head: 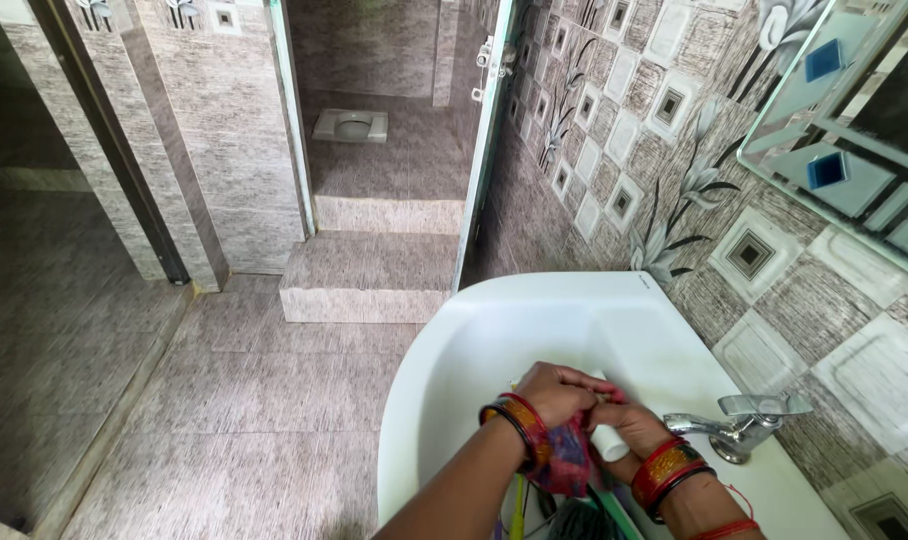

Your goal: The person washes a red cloth by hand in a white sink. They use a bar of soap to scrub the fabric, repeatedly rubbing and rinsing it under the running water from the faucet.

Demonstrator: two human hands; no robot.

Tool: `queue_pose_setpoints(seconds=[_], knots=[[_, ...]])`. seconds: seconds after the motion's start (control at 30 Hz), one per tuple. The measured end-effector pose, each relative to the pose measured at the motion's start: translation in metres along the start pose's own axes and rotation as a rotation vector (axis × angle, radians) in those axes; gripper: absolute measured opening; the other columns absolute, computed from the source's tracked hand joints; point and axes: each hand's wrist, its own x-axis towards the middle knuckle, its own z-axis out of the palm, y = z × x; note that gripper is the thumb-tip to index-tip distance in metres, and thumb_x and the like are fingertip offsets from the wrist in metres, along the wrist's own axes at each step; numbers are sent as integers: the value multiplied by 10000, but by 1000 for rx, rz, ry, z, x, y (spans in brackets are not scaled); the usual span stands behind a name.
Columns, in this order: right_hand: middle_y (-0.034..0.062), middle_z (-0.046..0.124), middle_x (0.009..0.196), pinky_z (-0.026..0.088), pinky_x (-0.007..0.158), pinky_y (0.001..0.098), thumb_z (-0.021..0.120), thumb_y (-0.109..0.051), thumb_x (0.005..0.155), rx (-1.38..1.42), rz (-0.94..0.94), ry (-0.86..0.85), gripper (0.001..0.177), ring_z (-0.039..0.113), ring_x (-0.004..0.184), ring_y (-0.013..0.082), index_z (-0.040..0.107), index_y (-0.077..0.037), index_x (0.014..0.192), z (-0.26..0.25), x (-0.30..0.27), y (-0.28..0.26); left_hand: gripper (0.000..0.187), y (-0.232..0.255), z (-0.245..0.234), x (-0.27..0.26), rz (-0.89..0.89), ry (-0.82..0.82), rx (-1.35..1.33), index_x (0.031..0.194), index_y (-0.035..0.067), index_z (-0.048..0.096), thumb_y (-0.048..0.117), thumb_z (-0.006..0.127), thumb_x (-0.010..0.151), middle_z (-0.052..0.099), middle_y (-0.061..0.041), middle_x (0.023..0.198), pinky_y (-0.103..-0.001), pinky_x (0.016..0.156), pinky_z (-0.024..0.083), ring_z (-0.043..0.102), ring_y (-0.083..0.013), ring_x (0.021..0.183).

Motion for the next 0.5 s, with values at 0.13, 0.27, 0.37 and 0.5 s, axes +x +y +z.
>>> queue_pose_setpoints(seconds=[0.13,0.27,0.37,0.5], knots=[[81,645,796,583,679,392,569,115,718,-60,33,33,364,636,683,220,672,-66,1017,1,0,5,188,9,2,-9,-26,227,190,982,117,832,187,690,881,800,-97,1012,-291,839,596,759,-190,888],[104,604,736,528,547,378,592,84,762,-72,-41,-73,183,603,601,249,625,-9,917,-25,28,34,198,1,6,-3,-233,258,300,1071,116,777,218,671,938,760,-157,1037,-362,863,602,746,-289,936],[128,637,813,551,616,383,504,75,763,-20,63,295,206,644,700,225,601,9,933,-35,31,39,224,5,6,-5,-49,62,377,1026,93,804,209,678,883,774,-164,1046,-372,922,586,751,-301,993],[137,637,824,547,647,411,597,27,815,11,110,214,150,635,701,267,615,21,964,-57,47,51,270,5,4,-12,-20,94,336,1070,163,810,218,637,871,718,-158,1130,-401,965,560,709,-326,1043]])
